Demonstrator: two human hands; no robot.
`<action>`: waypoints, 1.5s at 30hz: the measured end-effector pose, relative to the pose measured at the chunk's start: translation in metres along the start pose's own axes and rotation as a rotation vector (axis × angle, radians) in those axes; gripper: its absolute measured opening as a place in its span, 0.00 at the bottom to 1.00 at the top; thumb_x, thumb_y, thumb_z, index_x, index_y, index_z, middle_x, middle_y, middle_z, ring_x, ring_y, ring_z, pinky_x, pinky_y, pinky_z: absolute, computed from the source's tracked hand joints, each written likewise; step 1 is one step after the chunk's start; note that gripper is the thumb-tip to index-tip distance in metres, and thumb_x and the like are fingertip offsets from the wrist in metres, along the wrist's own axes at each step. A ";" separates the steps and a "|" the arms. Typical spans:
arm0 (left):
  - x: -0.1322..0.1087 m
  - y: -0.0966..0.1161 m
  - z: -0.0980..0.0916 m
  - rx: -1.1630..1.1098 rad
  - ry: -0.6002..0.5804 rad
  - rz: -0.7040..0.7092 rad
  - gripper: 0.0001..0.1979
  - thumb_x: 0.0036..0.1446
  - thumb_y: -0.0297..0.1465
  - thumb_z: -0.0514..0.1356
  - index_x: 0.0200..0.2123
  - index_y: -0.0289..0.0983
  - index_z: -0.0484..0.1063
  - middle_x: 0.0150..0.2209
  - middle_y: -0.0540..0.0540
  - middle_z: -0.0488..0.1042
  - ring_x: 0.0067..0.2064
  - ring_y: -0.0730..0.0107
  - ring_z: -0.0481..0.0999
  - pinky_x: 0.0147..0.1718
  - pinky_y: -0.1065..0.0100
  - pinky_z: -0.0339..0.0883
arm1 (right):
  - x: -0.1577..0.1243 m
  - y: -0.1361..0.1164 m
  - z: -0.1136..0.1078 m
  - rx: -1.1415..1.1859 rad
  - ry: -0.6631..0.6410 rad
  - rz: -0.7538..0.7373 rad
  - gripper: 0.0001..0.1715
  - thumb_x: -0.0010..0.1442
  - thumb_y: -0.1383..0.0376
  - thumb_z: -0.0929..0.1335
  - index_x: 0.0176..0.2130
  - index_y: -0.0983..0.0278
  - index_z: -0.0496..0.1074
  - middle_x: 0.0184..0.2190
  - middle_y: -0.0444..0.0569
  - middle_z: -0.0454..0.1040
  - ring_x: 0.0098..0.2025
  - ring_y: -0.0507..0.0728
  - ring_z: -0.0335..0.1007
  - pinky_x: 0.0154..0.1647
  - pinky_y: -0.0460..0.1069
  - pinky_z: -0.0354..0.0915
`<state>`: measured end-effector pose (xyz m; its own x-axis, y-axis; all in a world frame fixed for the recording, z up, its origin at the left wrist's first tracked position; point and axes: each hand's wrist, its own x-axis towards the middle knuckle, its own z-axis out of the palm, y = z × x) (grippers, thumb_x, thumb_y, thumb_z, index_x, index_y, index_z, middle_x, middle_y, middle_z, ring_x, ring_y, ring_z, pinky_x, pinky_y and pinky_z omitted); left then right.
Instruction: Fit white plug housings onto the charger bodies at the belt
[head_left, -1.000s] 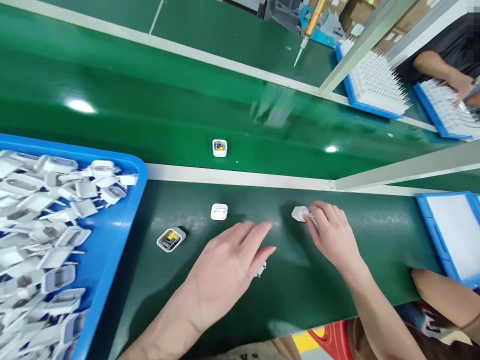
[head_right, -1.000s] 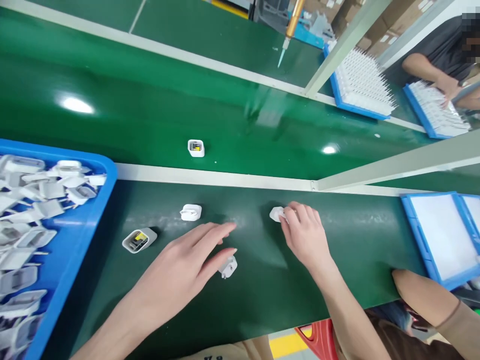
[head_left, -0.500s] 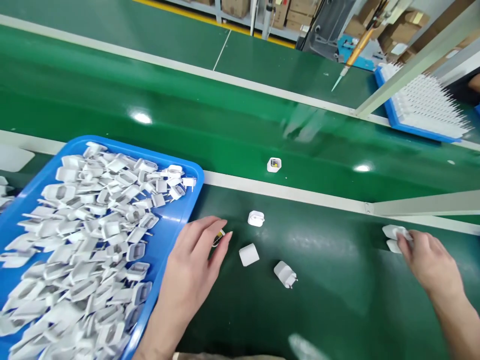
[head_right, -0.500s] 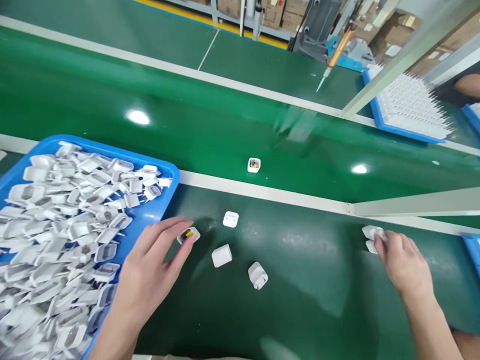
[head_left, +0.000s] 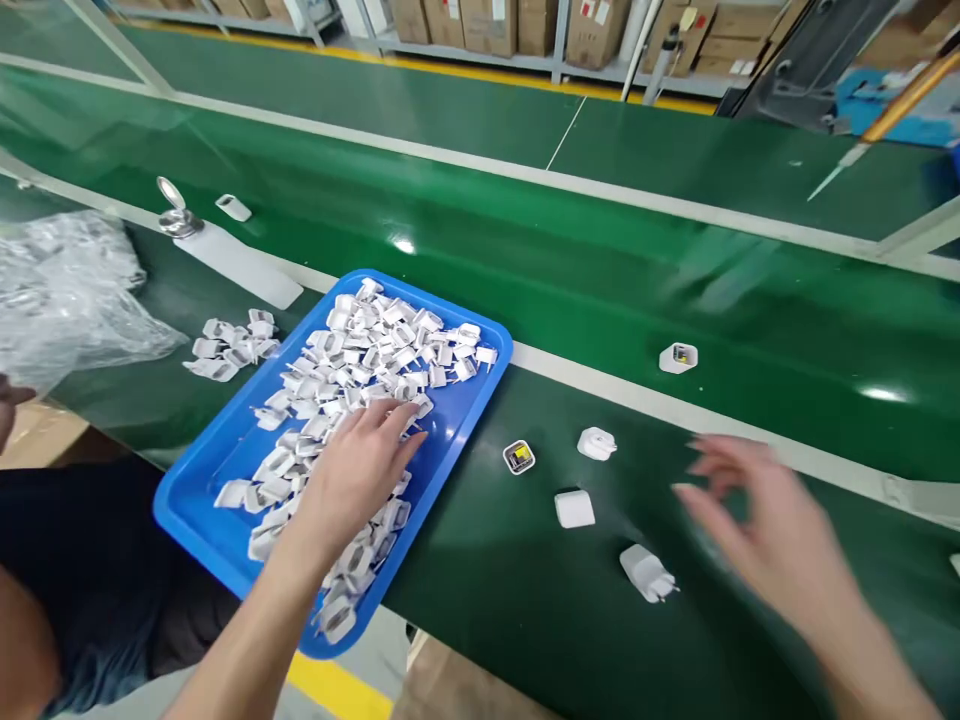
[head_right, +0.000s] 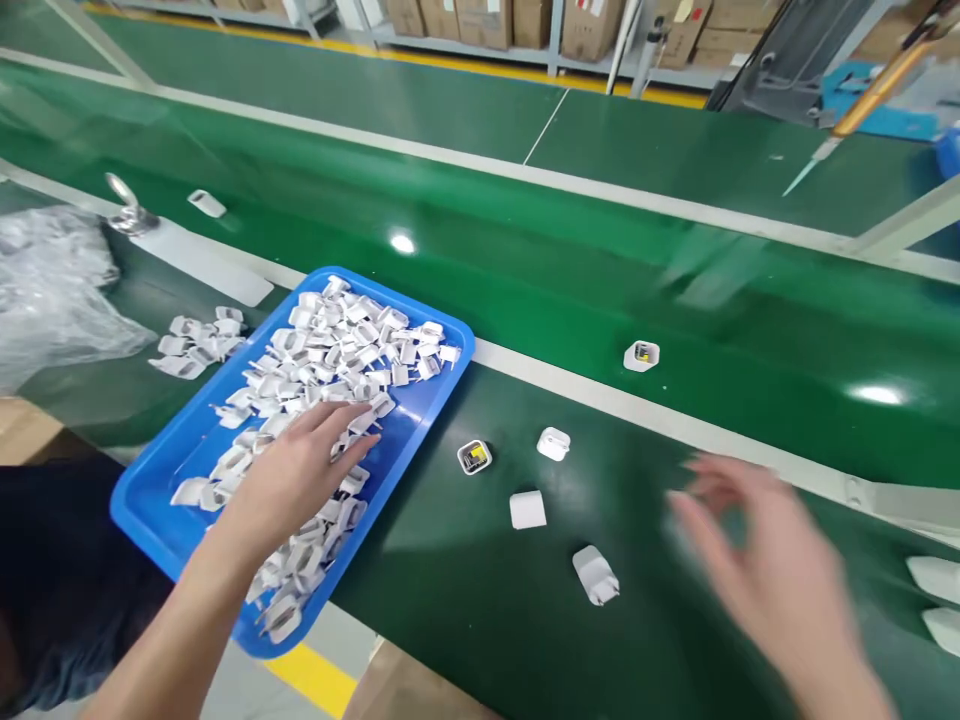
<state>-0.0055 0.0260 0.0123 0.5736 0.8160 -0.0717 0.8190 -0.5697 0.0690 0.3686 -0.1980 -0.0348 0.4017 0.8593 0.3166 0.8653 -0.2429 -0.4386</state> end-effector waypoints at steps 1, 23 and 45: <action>0.007 0.003 0.003 0.035 -0.002 0.024 0.24 0.71 0.42 0.46 0.57 0.34 0.71 0.55 0.34 0.73 0.52 0.47 0.76 0.48 0.52 0.74 | 0.007 -0.014 0.005 0.080 -0.099 -0.084 0.29 0.69 0.41 0.62 0.58 0.55 0.67 0.41 0.58 0.74 0.34 0.63 0.75 0.28 0.58 0.74; 0.042 0.217 0.036 -0.905 -0.242 0.397 0.09 0.64 0.30 0.64 0.47 0.42 0.73 0.45 0.49 0.77 0.46 0.68 0.77 0.45 0.68 0.73 | 0.007 -0.018 0.002 0.592 -0.149 -0.036 0.06 0.69 0.67 0.69 0.46 0.59 0.75 0.38 0.49 0.73 0.34 0.55 0.71 0.29 0.49 0.69; 0.043 0.240 0.060 -0.902 -0.245 0.340 0.07 0.64 0.30 0.61 0.46 0.41 0.73 0.46 0.48 0.78 0.46 0.66 0.77 0.49 0.65 0.73 | -0.010 0.002 0.017 0.565 -0.081 0.057 0.05 0.71 0.65 0.67 0.44 0.61 0.74 0.38 0.49 0.73 0.35 0.55 0.72 0.33 0.49 0.70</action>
<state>0.2165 -0.0818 -0.0345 0.8462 0.5227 -0.1038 0.3501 -0.3984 0.8477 0.3614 -0.1997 -0.0532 0.3995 0.8892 0.2230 0.5394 -0.0313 -0.8415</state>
